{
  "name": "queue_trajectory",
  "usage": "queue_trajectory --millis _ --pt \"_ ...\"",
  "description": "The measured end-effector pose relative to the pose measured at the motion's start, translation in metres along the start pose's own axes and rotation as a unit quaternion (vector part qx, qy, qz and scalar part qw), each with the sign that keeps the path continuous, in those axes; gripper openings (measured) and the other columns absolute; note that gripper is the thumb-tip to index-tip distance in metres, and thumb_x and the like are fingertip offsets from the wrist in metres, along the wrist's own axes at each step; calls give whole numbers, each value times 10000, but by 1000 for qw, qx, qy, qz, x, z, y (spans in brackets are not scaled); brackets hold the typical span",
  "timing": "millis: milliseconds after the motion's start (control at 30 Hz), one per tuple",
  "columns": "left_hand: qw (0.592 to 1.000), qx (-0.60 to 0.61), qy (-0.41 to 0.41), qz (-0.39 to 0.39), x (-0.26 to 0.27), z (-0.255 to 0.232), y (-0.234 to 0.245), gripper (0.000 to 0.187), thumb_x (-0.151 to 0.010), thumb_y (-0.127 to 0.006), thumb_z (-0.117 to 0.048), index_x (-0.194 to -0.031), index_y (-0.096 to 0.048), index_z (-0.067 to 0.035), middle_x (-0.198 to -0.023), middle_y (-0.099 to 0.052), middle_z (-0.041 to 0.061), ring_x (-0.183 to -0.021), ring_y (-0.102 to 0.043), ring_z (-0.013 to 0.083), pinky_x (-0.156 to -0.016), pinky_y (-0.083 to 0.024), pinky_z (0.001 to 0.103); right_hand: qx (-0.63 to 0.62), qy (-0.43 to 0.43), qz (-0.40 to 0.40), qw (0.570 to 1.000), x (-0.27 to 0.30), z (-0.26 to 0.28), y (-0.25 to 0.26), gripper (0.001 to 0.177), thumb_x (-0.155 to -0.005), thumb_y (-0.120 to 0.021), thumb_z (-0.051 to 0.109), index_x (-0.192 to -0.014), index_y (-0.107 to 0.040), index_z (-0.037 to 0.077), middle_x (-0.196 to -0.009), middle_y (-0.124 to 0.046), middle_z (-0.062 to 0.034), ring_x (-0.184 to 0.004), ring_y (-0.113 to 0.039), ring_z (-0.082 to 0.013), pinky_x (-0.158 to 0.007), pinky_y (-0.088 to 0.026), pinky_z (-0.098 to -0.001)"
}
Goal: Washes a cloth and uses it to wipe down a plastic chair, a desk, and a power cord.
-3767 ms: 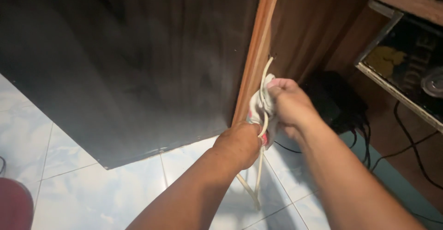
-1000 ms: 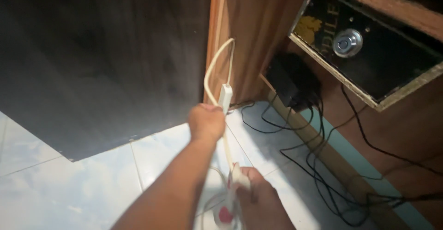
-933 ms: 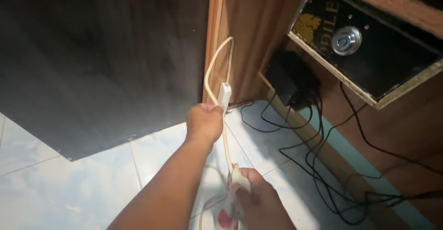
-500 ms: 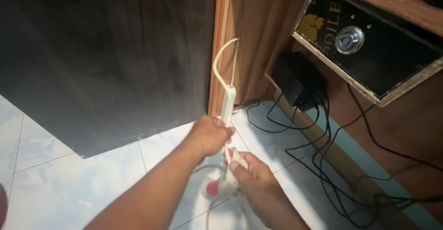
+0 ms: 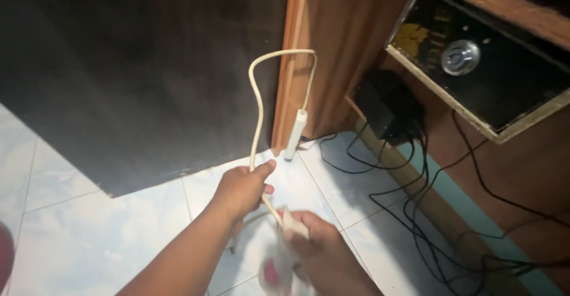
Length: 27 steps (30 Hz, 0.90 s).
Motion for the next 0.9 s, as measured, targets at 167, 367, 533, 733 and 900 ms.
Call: queue_trajectory --millis 167,367,533,733,900 --pt "999 45 25 11 -8 37 16 385 -975 -616 -344 -1055 -692 26 -909 -739 141 -784 -662 199 -721 -548 310 5 154 24 988 -34 -3 -30 293 -1026 -566 145 -1296 -650 66 -1002 -670 -105 -899 -580 -187 -824 -470 -348" --pt "992 96 -20 -73 -33 34 57 328 -1012 -521 -255 -1058 -678 30 -823 -778 163 -671 -653 207 -678 -539 343 105 174 12 979 -29 -19 -60 424 -932 -564 78 -1351 -606 131 -1096 -742 -39 -1028 -710 -108 -929 -536 -284" --pt "981 109 -91 -130 -44 15 97 252 -984 -550 -164 -1054 -679 41 -788 -737 182 -616 -632 214 -605 -502 375 49 103 44 992 -44 -53 -24 369 -942 -551 44 -1291 -638 131 -1113 -761 -89 -971 -727 -204 -873 -577 -365" --pt "984 126 -26 -122 -22 17 101 268 -1001 -556 -181 -1170 -594 24 -848 -725 183 -638 -622 204 -609 -479 350 151 145 7 978 -72 -62 18 343 -882 -582 -30 -1172 -745 55 -1085 -783 -75 -1078 -756 -106 -982 -509 -231" --pt "986 54 -60 -147 -25 25 106 308 -924 -569 -73 -1232 -579 -75 -869 -745 151 -683 -656 213 -643 -539 361 -202 167 -86 961 -49 -10 55 361 -955 -568 83 -1297 -637 -8 -1028 -754 -129 -879 -664 -209 -789 -521 -377"
Point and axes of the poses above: each hand's wrist, its own x-axis away from the middle knuckle, its own y-axis out of the back of the hand, z = x × y, the point moved 9 cm from there along -x, towards the middle knuckle
